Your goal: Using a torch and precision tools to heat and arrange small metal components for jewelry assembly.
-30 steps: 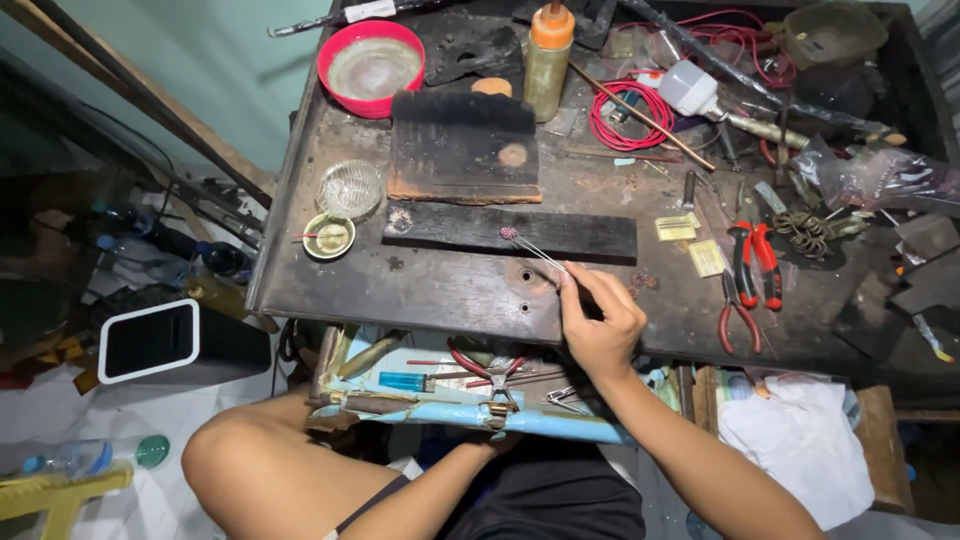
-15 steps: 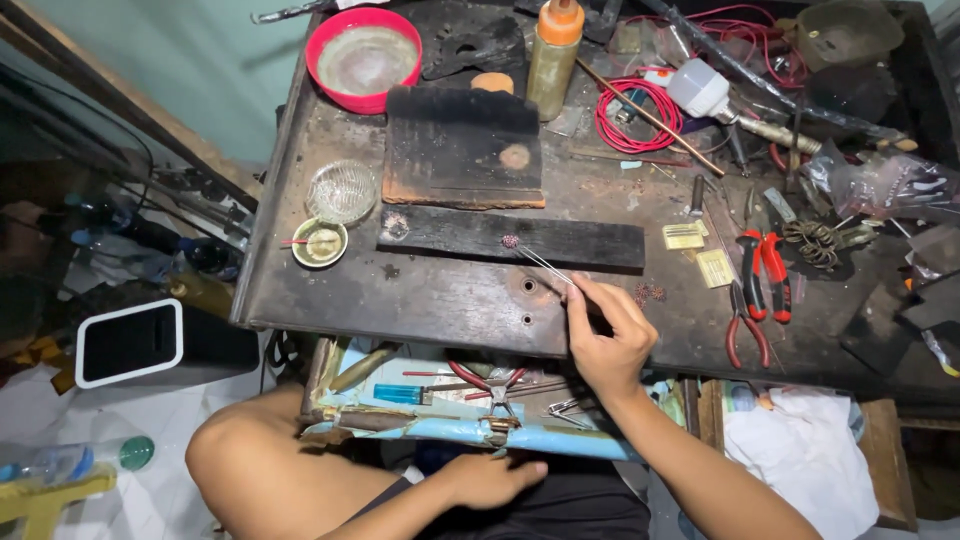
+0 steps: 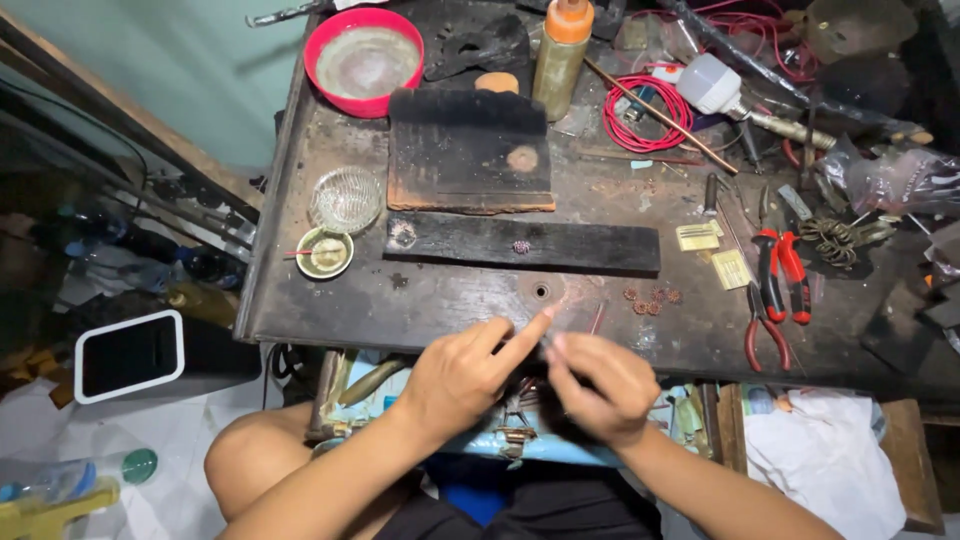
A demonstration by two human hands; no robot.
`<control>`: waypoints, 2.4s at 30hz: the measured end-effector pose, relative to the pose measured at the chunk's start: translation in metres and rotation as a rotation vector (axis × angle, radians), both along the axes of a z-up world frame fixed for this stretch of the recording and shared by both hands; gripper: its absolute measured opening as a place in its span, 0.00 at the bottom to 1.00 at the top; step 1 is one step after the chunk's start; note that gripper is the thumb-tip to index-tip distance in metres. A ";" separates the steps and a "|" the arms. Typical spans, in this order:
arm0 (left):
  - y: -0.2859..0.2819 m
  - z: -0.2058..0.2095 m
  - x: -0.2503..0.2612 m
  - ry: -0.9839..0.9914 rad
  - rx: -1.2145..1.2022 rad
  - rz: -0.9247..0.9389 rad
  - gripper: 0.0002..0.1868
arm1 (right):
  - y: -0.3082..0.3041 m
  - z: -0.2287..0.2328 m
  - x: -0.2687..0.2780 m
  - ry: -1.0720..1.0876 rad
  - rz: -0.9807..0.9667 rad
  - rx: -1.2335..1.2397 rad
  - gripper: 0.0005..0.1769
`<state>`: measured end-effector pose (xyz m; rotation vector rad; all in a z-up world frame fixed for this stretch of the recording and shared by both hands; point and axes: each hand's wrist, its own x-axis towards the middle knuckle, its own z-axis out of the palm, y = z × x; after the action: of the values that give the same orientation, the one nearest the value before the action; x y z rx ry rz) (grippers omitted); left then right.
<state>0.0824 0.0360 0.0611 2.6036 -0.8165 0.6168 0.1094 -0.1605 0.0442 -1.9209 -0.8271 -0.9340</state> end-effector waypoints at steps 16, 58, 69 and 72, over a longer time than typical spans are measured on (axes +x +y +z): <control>0.077 0.057 -0.006 0.251 -0.468 0.559 0.17 | 0.005 -0.014 0.001 0.035 0.388 0.018 0.11; 0.066 0.028 0.047 0.072 -0.523 0.197 0.05 | 0.007 -0.010 0.002 0.081 0.360 -0.012 0.08; 0.058 -0.009 0.087 0.138 -0.532 0.116 0.04 | 0.007 -0.013 0.002 0.086 0.363 -0.009 0.08; 0.057 -0.013 0.089 0.149 -0.527 0.110 0.05 | 0.008 -0.013 0.002 0.086 0.367 -0.009 0.08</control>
<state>0.1715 0.0930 0.0484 2.1844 -0.3963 0.5667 0.1113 -0.1527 0.0313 -1.7247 -1.0875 -0.6215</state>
